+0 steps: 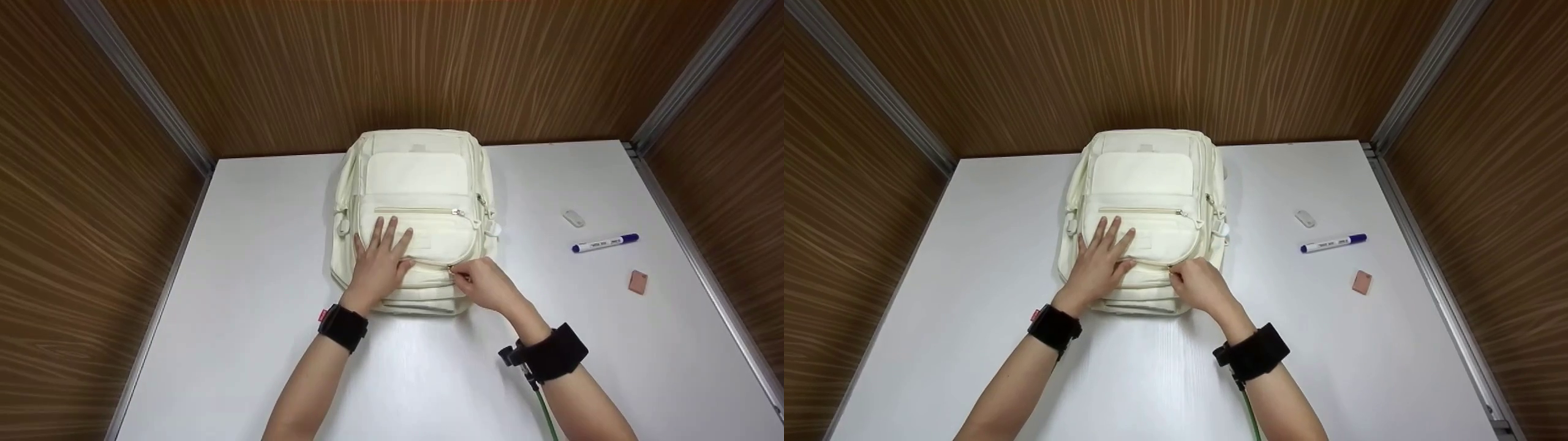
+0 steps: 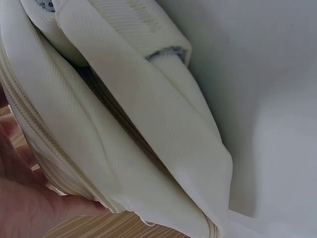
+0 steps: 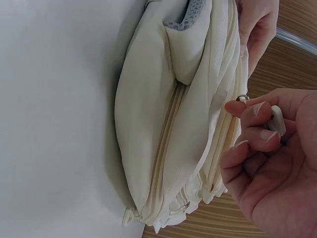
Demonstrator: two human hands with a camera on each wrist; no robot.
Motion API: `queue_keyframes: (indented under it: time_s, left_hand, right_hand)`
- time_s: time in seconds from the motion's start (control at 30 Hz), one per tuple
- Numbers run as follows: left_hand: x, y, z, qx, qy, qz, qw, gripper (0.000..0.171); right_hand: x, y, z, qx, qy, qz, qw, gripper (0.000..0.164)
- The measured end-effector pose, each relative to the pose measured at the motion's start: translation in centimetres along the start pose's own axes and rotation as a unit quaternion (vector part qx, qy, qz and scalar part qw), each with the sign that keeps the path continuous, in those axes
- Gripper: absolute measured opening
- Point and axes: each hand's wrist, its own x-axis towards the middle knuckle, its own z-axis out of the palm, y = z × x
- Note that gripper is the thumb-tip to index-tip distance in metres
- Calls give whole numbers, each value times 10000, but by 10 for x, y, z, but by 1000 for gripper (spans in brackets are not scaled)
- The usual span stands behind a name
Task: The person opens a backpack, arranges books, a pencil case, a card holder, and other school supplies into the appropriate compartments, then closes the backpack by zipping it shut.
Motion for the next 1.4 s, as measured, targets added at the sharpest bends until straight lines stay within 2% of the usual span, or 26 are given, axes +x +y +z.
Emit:
queue_keyframes:
  time_s: [0.17, 0.3, 0.4, 0.47, 0.57, 0.67, 0.73, 0.77, 0.83, 0.93, 1.03, 1.1, 1.17, 1.27, 1.4]
  left_hand:
    - [-1, -2, -3, -69, -22, 107, 9999, 68]
    - [-3, -5, -1, -44, 70, 232, 9997, 69]
    - [-5, -5, 3, 18, 265, 338, 9991, 70]
    - [-7, -3, 6, 147, 570, 490, 9971, 69]
    - [-10, 2, 10, 414, 1308, 918, 9863, 58]
    - [-12, 11, 12, 636, 2072, 1533, 9641, 36]
    - [-13, 17, 13, 658, 2362, 1810, 9524, 23]
    - [-13, 19, 13, 632, 2434, 1876, 9495, 19]
    - [-15, 21, 14, 511, 2482, 1839, 9497, 12]
    - [-16, 21, 16, 370, 2470, 1602, 9550, 10]
    - [-16, 20, 17, 435, 2437, 1419, 9584, 12]
    - [-15, 21, 18, 552, 2416, 1345, 9594, 16]
    - [-14, 21, 18, 666, 2403, 1295, 9597, 17]
    - [-13, 22, 20, 786, 2437, 1237, 9587, 17]
    - [-13, 23, 21, 765, 2522, 1196, 9572, 17]
  right_hand:
    - [8, -13, 13, 156, -47, -212, 9996, 22]
    - [15, -23, 28, 257, -11, -307, 9992, 29]
    - [17, -27, 34, 341, 34, -312, 9989, 29]
    - [16, -28, 34, 434, 61, -287, 9986, 23]
    - [13, -30, 33, 705, 68, -276, 9971, 12]
    - [10, -35, 29, 1219, -82, -292, 9921, 11]
    - [9, -38, 26, 1504, -279, -411, 9874, 11]
    - [8, -39, 24, 1609, -394, -475, 9850, 11]
    - [7, -40, 21, 1654, -527, -617, 9829, 11]
    - [7, -35, 16, 1378, -256, -652, 9880, 17]
    - [9, -25, 13, 593, 473, -609, 9953, 20]
    - [12, -18, 13, -49, 942, -670, 9933, 19]
    - [17, -11, 15, -598, 1238, -840, 9869, 20]
    - [23, -4, 18, -1001, 1335, -1120, 9796, 24]
    - [29, 2, 23, -1126, 1307, -1288, 9766, 19]
